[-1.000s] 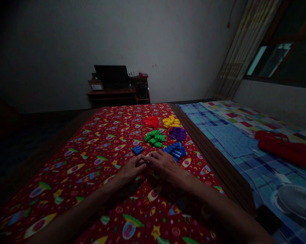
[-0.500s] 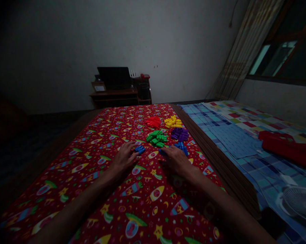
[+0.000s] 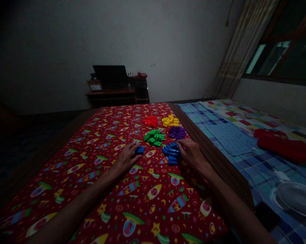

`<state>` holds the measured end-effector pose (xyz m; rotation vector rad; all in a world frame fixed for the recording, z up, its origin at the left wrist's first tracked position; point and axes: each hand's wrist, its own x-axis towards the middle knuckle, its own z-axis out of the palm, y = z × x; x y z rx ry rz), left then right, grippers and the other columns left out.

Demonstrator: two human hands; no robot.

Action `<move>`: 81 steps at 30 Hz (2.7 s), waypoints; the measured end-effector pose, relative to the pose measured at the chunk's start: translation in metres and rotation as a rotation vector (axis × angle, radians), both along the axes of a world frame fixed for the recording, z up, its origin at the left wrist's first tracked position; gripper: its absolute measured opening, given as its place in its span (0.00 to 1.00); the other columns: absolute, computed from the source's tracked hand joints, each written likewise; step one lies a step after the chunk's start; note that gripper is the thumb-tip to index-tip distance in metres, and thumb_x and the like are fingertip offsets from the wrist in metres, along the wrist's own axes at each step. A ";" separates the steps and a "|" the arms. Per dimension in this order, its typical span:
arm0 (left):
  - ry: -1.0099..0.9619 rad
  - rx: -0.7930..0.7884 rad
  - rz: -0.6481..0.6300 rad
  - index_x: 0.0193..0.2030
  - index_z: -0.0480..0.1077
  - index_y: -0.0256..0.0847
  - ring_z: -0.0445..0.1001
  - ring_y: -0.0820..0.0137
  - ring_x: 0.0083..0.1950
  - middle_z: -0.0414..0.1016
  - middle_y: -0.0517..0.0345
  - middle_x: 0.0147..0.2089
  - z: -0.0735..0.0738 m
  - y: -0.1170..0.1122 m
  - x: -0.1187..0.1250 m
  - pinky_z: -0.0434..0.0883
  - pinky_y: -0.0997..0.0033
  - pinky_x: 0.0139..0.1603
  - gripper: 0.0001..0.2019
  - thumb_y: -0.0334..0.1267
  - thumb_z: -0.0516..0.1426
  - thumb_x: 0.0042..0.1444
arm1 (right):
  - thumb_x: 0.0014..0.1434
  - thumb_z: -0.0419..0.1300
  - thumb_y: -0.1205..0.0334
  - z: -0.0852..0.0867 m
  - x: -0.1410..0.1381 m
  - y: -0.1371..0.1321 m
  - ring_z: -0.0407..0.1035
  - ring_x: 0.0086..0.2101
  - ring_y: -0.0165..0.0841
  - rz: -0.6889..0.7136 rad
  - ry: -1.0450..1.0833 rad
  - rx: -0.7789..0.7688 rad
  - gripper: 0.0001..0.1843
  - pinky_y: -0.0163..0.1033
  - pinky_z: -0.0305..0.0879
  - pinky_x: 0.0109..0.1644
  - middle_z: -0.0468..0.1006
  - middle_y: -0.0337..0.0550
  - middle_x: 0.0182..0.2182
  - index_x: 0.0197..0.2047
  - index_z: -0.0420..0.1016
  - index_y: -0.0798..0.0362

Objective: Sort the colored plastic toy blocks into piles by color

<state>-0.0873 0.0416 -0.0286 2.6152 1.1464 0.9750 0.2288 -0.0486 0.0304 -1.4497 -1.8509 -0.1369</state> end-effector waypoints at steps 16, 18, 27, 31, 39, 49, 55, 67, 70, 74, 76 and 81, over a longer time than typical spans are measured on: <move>-0.356 -0.623 -0.173 0.43 0.70 0.40 0.77 0.65 0.40 0.77 0.55 0.39 0.033 -0.052 0.038 0.74 0.66 0.40 0.13 0.45 0.59 0.54 | 0.65 0.54 0.66 -0.017 -0.071 -0.005 0.75 0.39 0.35 0.392 -0.267 0.042 0.13 0.38 0.72 0.42 0.82 0.47 0.39 0.51 0.74 0.52; -0.342 -0.510 -0.167 0.45 0.70 0.41 0.76 0.64 0.43 0.76 0.54 0.41 0.030 -0.054 0.043 0.74 0.65 0.42 0.13 0.45 0.59 0.56 | 0.65 0.55 0.65 -0.009 -0.051 -0.004 0.75 0.38 0.36 0.259 -0.263 0.062 0.10 0.39 0.71 0.42 0.82 0.47 0.38 0.47 0.75 0.52; 0.182 0.113 -0.380 0.43 0.70 0.40 0.66 0.57 0.52 0.70 0.48 0.49 0.017 -0.057 0.113 0.68 0.54 0.52 0.13 0.43 0.62 0.56 | 0.61 0.58 0.66 -0.021 0.017 0.000 0.75 0.39 0.40 -0.009 -0.201 -0.011 0.09 0.43 0.71 0.43 0.81 0.48 0.39 0.44 0.77 0.51; 0.220 0.152 -0.353 0.41 0.70 0.40 0.66 0.58 0.51 0.70 0.49 0.46 0.010 -0.047 0.121 0.68 0.54 0.51 0.07 0.41 0.59 0.59 | 0.61 0.59 0.66 -0.027 0.012 0.000 0.75 0.40 0.40 0.062 -0.204 -0.043 0.09 0.45 0.72 0.43 0.81 0.48 0.39 0.43 0.77 0.50; 0.166 0.147 -0.280 0.39 0.67 0.41 0.66 0.61 0.48 0.69 0.51 0.44 0.006 -0.038 0.107 0.68 0.61 0.47 0.02 0.35 0.57 0.61 | 0.65 0.55 0.61 -0.028 0.009 -0.002 0.75 0.39 0.40 0.083 -0.157 -0.008 0.10 0.46 0.72 0.45 0.81 0.49 0.39 0.43 0.78 0.52; 0.134 0.050 -0.264 0.45 0.68 0.41 0.66 0.60 0.52 0.70 0.48 0.50 0.023 -0.036 0.061 0.69 0.56 0.54 0.09 0.29 0.52 0.59 | 0.65 0.51 0.51 -0.013 0.021 0.010 0.71 0.27 0.34 -0.062 0.074 0.029 0.21 0.38 0.65 0.34 0.78 0.44 0.25 0.28 0.75 0.53; 0.030 0.022 0.132 0.40 0.70 0.42 0.69 0.58 0.51 0.71 0.49 0.46 0.034 0.008 -0.044 0.69 0.56 0.54 0.10 0.35 0.48 0.59 | 0.56 0.48 0.33 -0.005 0.043 0.074 0.55 0.16 0.27 -0.311 0.686 0.039 0.31 0.34 0.52 0.21 0.62 0.35 0.13 0.18 0.62 0.51; -0.224 -0.188 0.713 0.33 0.73 0.42 0.76 0.59 0.40 0.78 0.52 0.38 0.008 0.039 -0.178 0.73 0.60 0.44 0.14 0.44 0.49 0.47 | 0.51 0.50 0.31 -0.071 0.074 0.118 0.55 0.15 0.26 -0.470 0.979 0.103 0.30 0.33 0.51 0.20 0.66 0.35 0.14 0.23 0.65 0.52; -0.240 -0.182 0.692 0.32 0.74 0.44 0.76 0.59 0.41 0.79 0.53 0.39 0.007 0.042 -0.179 0.73 0.61 0.46 0.14 0.45 0.51 0.45 | 0.51 0.51 0.32 -0.073 0.075 0.119 0.56 0.15 0.27 -0.480 0.951 0.097 0.29 0.34 0.52 0.20 0.67 0.36 0.15 0.24 0.67 0.53; -0.272 -0.165 0.688 0.32 0.74 0.45 0.76 0.58 0.42 0.79 0.54 0.39 0.004 0.042 -0.180 0.73 0.60 0.46 0.13 0.46 0.52 0.44 | 0.52 0.50 0.33 -0.072 0.074 0.119 0.59 0.17 0.28 -0.479 0.904 0.118 0.29 0.34 0.54 0.21 0.68 0.37 0.15 0.23 0.67 0.52; -0.279 -0.168 0.697 0.31 0.74 0.44 0.76 0.58 0.42 0.79 0.53 0.39 0.003 0.042 -0.181 0.73 0.60 0.46 0.14 0.46 0.52 0.44 | 0.53 0.50 0.33 -0.072 0.073 0.118 0.59 0.17 0.28 -0.478 0.899 0.119 0.29 0.34 0.54 0.21 0.68 0.38 0.16 0.23 0.67 0.53; -0.281 -0.204 0.714 0.33 0.74 0.43 0.77 0.59 0.39 0.78 0.52 0.39 -0.001 0.043 -0.186 0.74 0.61 0.43 0.15 0.47 0.51 0.47 | 0.53 0.50 0.31 -0.072 0.074 0.116 0.59 0.17 0.28 -0.500 0.880 0.133 0.31 0.34 0.53 0.21 0.69 0.38 0.16 0.23 0.68 0.53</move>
